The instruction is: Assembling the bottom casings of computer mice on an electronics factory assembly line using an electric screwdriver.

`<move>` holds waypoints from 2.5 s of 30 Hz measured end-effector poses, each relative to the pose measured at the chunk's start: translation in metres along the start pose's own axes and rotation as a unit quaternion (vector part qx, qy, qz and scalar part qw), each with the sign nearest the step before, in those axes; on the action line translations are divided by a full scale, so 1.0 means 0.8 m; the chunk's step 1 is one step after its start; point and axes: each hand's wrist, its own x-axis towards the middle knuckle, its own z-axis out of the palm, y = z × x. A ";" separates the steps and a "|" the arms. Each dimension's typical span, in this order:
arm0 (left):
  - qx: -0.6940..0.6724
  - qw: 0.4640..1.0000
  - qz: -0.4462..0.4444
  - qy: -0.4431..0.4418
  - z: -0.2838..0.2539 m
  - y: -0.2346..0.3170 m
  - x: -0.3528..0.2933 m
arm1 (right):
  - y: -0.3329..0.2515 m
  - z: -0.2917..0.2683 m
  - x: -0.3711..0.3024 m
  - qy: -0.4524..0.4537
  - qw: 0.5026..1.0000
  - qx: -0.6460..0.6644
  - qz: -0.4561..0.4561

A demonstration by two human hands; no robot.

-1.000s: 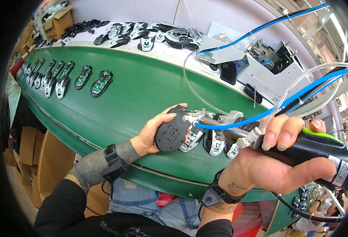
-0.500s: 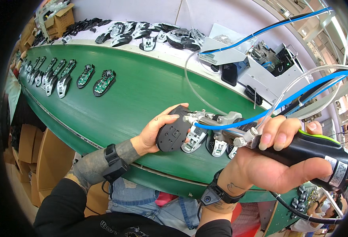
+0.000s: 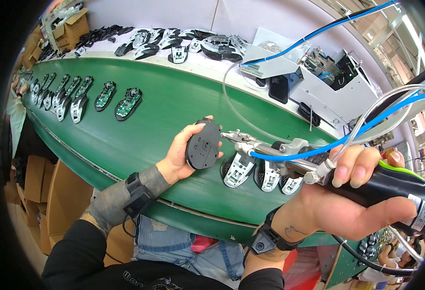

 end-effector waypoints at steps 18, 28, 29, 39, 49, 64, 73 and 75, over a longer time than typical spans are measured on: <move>-0.047 0.992 -0.015 -0.114 0.016 -0.001 -0.019 | 0.017 0.005 -0.007 -0.066 0.992 0.080 0.075; -0.057 0.991 -0.016 -0.122 0.021 0.002 -0.025 | 0.019 0.016 -0.009 -0.043 0.995 0.062 0.065; -0.061 0.989 -0.017 -0.131 0.020 0.003 -0.023 | 0.018 0.017 -0.009 -0.037 0.996 0.053 0.061; -0.055 0.997 0.045 0.017 0.000 0.017 -0.003 | -0.010 0.023 -0.007 -0.049 0.995 0.048 0.078; -0.051 0.997 0.054 -0.004 -0.001 0.034 -0.011 | -0.012 0.033 -0.006 -0.053 0.992 0.047 0.103; -0.051 0.994 0.080 0.054 0.001 0.053 -0.021 | -0.038 0.038 -0.005 -0.107 0.988 0.034 0.106; -0.076 0.995 0.051 -0.032 0.002 0.050 -0.028 | -0.015 0.075 -0.030 -0.125 0.981 0.052 0.137; -0.092 0.994 0.051 -0.026 0.006 0.051 -0.030 | -0.016 0.075 -0.030 -0.131 0.979 0.061 0.146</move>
